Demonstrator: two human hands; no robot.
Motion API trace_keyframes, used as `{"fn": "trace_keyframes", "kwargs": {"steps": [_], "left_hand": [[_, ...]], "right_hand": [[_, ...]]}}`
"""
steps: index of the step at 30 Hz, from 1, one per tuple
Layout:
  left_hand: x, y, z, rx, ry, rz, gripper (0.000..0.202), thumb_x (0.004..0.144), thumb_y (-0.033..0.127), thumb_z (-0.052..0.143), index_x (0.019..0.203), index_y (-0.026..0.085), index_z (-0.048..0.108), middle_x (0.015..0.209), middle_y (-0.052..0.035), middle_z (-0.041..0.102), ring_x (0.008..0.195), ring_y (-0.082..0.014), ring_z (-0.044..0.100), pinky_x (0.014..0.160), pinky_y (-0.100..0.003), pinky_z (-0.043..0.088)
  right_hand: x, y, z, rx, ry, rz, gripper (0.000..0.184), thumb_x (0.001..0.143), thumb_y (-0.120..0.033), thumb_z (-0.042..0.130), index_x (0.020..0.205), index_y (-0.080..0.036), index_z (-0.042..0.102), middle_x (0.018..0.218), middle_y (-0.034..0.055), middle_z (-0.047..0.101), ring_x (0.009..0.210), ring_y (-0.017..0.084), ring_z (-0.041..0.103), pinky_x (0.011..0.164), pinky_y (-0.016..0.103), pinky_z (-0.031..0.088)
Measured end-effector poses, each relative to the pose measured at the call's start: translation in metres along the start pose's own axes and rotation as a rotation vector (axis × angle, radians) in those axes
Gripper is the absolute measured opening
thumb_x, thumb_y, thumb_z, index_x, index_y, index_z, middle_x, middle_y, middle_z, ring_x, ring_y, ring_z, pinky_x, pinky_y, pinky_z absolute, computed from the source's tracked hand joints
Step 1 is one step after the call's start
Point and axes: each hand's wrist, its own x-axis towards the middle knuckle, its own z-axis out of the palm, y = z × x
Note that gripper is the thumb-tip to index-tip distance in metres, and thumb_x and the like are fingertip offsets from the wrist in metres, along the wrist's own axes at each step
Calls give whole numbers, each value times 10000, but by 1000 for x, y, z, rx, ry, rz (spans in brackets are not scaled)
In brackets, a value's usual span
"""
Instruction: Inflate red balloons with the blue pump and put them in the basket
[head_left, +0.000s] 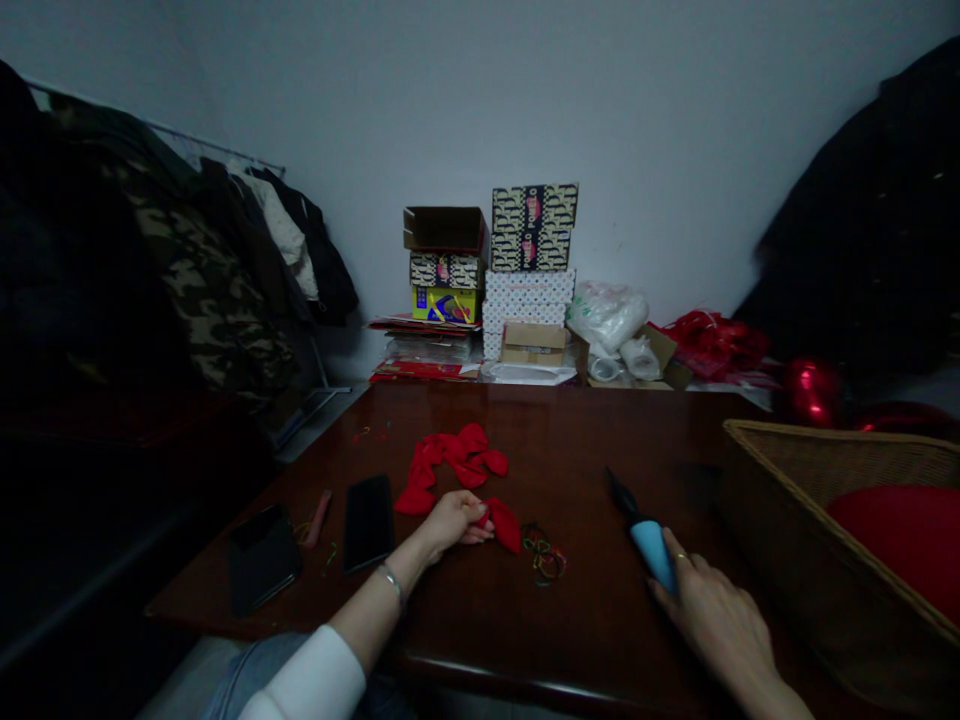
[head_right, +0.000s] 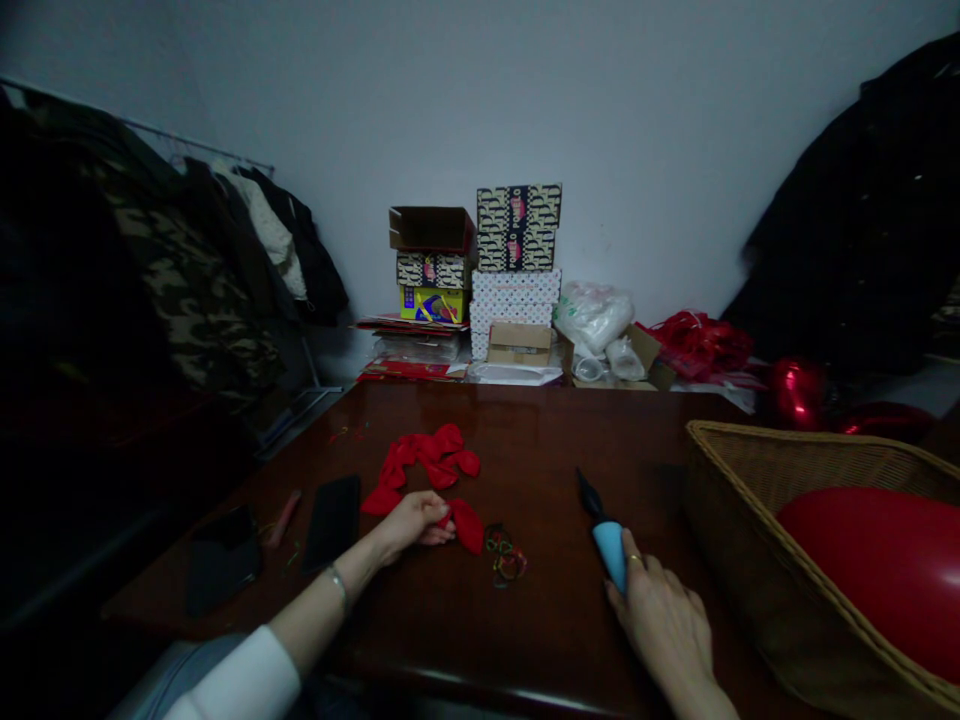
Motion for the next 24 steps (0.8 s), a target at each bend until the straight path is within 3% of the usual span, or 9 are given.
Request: {"fn": "trace_keyframes", "kwargs": {"steps": [3,6,11,14,19,24], "left_hand": [[-3,2,11,-681,96,-143,78,840,194,531,849,118,545,872,-123,681,780,-163,678,746,-271,529],[-7,2,20,-921,152,-200,96,857,159,509,889,82,558,921,-157,675,800,-175,683,714,-244,553],[-11,4,27,-970,131,-193,160,859,178,518,963,67,569,957,-166,675,838,-192,681,695,-238,570],[-13,7,29,-981,162,-159,163,860,188,519,956,71,580,958,-162,677,854,-189,677,742,-248,561],[-16,8,33,-934,215,-79,119,855,171,525,922,108,600,1000,-134,677,850,-159,674,735,-226,544],[-18,5,36,-892,210,-21,148,829,215,576,942,124,607,1066,-142,664,910,-181,662,713,-228,532]], "right_hand": [[-1,-4,-4,16,18,-24,538,857,-349,320,1344,-122,335,992,123,608,869,253,606,717,377,419],[-3,-12,-15,73,47,-88,572,858,-377,328,1372,-128,308,1034,127,613,901,253,604,760,376,422],[-18,-30,-44,324,-8,-272,629,811,-457,434,1387,-233,317,1157,84,603,1010,247,582,867,376,418],[-32,-41,-54,416,-58,-354,625,783,-428,491,1371,-272,349,1191,58,596,1064,247,561,930,391,392],[-50,-53,-63,437,-99,-457,664,760,-377,531,1383,-295,316,1231,35,576,1102,243,543,956,398,389],[-55,-61,-66,409,-60,-467,652,744,-365,550,1363,-274,365,1195,46,601,1074,243,567,932,379,417]]}}
